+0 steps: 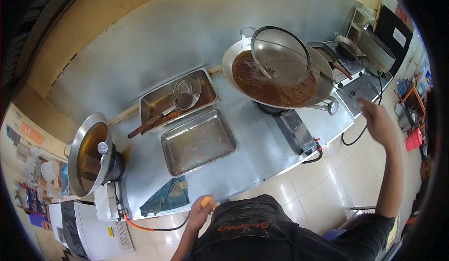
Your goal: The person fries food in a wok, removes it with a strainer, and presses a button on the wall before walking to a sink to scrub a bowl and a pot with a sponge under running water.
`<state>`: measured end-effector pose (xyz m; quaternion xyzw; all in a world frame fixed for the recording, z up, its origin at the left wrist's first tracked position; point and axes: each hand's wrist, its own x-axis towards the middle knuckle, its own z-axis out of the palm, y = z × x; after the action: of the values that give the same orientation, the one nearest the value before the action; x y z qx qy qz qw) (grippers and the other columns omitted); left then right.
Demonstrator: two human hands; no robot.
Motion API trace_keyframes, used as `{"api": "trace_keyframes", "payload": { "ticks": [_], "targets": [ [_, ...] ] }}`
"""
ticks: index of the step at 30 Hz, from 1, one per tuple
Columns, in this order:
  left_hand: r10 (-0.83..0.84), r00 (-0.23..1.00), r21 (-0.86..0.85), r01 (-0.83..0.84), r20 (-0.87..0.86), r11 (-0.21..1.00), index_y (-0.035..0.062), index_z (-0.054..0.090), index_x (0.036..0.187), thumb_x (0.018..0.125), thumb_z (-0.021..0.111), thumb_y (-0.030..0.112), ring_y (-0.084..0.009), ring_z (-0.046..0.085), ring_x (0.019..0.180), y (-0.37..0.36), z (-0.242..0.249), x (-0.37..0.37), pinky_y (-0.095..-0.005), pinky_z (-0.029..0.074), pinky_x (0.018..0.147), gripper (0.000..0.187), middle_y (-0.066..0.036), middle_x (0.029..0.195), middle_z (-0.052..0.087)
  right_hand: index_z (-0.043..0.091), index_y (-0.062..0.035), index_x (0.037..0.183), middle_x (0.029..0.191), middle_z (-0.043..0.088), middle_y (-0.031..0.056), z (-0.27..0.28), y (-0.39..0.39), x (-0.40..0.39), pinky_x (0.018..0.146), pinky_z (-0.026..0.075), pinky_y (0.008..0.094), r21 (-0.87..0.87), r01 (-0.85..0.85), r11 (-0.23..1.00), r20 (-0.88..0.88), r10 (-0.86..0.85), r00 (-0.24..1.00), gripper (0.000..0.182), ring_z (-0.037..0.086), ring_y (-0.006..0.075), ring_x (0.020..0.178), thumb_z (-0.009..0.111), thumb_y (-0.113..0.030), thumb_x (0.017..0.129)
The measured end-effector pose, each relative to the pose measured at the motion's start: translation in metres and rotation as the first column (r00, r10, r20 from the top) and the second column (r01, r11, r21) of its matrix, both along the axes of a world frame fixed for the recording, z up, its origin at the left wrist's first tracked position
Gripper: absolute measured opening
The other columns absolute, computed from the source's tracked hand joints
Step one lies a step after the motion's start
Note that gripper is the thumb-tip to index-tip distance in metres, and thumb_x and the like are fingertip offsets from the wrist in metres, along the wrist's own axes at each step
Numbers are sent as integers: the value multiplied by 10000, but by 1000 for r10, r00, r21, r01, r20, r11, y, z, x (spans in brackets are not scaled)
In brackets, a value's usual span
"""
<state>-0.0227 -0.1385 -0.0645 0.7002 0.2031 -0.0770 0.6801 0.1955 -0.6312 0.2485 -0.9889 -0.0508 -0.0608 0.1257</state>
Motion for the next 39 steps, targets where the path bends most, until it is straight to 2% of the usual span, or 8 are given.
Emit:
{"api": "trace_keyframes", "payload": {
  "ticks": [2,6,12,23,28,31,36,39],
  "targets": [
    [-55,998,52,53,28,997,17,606,1255,976,667,184,-117,596,797,6,12,19,-261,503,704,331,-48,963,650,632,1,1251,893,670,274,-47,-11,-1,759,502,428,41,-109,993,211,98,973,312,681,385,826,512,-7,963],
    [-237,911,292,138,337,946,30,630,1252,930,723,127,-196,596,1072,13,62,91,-323,494,924,349,-102,1175,596,608,1,1274,638,474,43,-56,40,-32,555,421,315,448,165,879,-144,-111,983,286,507,120,554,497,-123,1042],
    [-468,653,609,13,595,793,36,676,1168,877,752,176,-343,604,1107,-53,197,218,-413,488,974,332,-190,1186,595,540,-108,1352,641,497,4,-100,94,-62,443,373,273,726,337,599,-342,-110,933,304,448,96,481,472,-183,1065],
    [-554,830,982,49,62,184,236,489,1474,829,745,269,-379,569,1225,-189,247,423,-507,446,1069,694,-195,1483,385,418,-25,1404,765,493,45,-98,138,-87,455,391,277,871,435,230,-476,172,862,405,462,111,548,489,-241,1070],
    [-624,419,687,-673,660,275,124,609,1310,842,716,275,-383,546,1176,-158,323,352,-518,448,960,503,-205,1353,484,416,12,1385,772,503,45,-103,131,-79,458,411,289,885,423,194,-455,173,873,413,474,111,553,500,-231,1062],
    [-574,109,444,-755,811,484,69,690,1109,823,743,210,-338,556,1083,-109,356,253,-472,447,918,324,-176,1122,588,440,24,1305,788,526,55,-102,139,-67,462,412,290,903,403,149,-426,179,887,367,504,126,556,524,-215,1039],
    [-503,53,334,-806,863,489,-49,621,1085,868,592,49,-315,494,954,-27,291,95,-427,421,896,240,-168,968,518,427,-1,1121,873,561,99,-118,143,-22,507,438,297,916,399,-53,-360,334,871,281,579,170,622,601,-149,957],
    [-440,468,627,-694,766,354,-16,602,1025,936,586,116,-263,504,899,9,204,44,-365,411,806,160,-142,919,525,388,2,1244,963,570,120,-119,152,-13,608,486,332,894,418,-160,-328,402,855,379,602,191,700,597,-113,951]
  ]
}}
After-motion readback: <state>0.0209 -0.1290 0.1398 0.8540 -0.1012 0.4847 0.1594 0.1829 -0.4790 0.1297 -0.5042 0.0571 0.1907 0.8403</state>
